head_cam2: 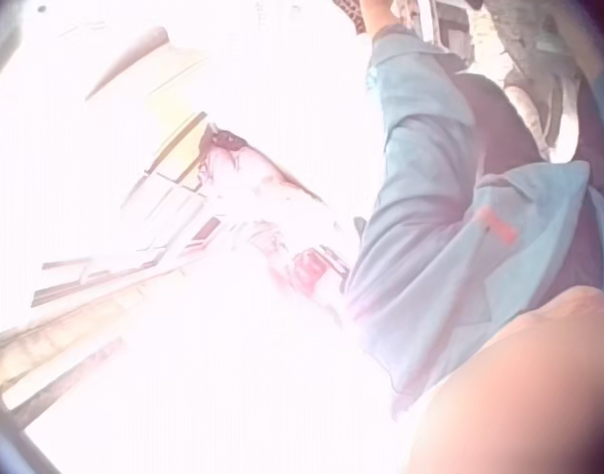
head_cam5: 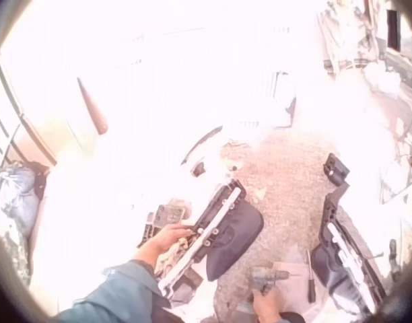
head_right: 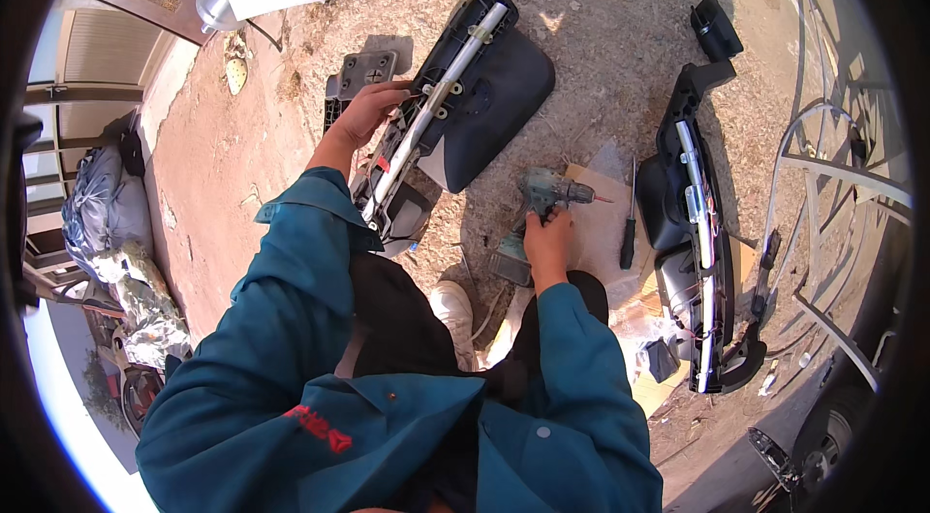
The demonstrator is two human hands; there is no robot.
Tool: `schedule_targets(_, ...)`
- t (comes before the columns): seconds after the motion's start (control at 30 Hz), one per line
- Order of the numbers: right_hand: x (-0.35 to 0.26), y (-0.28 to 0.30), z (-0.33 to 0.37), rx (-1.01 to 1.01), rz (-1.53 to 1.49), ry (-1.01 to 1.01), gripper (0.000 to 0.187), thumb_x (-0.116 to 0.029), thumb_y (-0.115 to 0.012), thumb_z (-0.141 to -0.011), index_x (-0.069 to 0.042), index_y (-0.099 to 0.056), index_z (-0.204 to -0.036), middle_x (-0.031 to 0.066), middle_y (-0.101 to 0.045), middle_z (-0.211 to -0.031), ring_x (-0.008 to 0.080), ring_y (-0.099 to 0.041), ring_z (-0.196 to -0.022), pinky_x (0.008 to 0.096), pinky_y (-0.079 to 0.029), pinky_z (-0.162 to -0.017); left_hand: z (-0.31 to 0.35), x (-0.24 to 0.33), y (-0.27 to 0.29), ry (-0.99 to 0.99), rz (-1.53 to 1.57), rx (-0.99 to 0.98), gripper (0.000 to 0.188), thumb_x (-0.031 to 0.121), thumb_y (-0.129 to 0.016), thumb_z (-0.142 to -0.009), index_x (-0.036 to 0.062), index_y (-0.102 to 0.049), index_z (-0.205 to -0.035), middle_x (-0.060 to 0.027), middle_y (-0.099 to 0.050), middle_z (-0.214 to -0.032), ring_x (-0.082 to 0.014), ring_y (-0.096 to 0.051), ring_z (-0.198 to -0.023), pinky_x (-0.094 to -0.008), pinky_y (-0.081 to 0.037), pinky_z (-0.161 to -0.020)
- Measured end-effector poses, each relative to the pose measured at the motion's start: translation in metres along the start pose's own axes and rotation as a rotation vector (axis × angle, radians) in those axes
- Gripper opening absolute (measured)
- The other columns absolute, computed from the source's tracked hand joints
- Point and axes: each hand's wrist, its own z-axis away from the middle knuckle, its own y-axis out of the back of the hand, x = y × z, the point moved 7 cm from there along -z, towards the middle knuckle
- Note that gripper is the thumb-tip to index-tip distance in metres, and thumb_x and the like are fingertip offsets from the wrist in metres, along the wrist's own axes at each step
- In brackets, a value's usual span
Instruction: The person assembles a car part by hand, connecting wires and securing components with a power drill. They manipulate wires, a metal rod, and a plastic housing, then use a drill to fasten screws.
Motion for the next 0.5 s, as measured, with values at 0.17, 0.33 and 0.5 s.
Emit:
schedule_targets(0.17, -0.077, -0.018, 0.025, -0.106, 0.015, 0.198, 0.053, -0.022, -0.077, -0.105, 0.008, -0.057, -0.144, 0.0150, -0.065, -0.122, 0.0215, -0.066, -0.101, 0.0403, -0.056, -0.087, 0.013, -0.006, -0.002, 0.010, -0.020, -0.040, 0.053, 0.039, -0.068, -0.107, 0.0087, -0.070, -0.151, 0.0018, -0.073, -0.124, -0.0110, -0.057, -0.098, -0.0303, -0.043, -0.085)
schedule_targets(0.33, -0.113, -0.073, 0.008, -0.485, -0.076, 0.114, 0.054, -0.029, -0.077, -0.106, 0.002, -0.062, -0.147, 0.0099, -0.070, -0.119, 0.0171, -0.065, -0.099, 0.0384, -0.056, -0.081, 0.012, -0.010, -0.003, 0.127, 0.063, 0.035, 0.052, 0.051, -0.060, -0.112, 0.0071, -0.078, -0.133, 0.0009, -0.070, -0.107, -0.0117, -0.054, -0.088, -0.0306, -0.042, -0.079)
schedule_targets(0.5, -0.176, -0.100, 0.018, -0.522, -0.383, 0.020, 0.053, -0.018, -0.070, -0.106, -0.001, -0.057, -0.154, 0.0082, -0.070, -0.125, 0.0204, -0.069, -0.109, 0.0385, -0.058, -0.090, 0.042, -0.002, 0.005, 0.096, -0.117, -0.011, 0.037, 0.037, -0.075, -0.105, 0.0052, -0.082, -0.123, 0.0004, -0.070, -0.101, -0.0111, -0.061, -0.095, -0.0339, -0.048, -0.078)
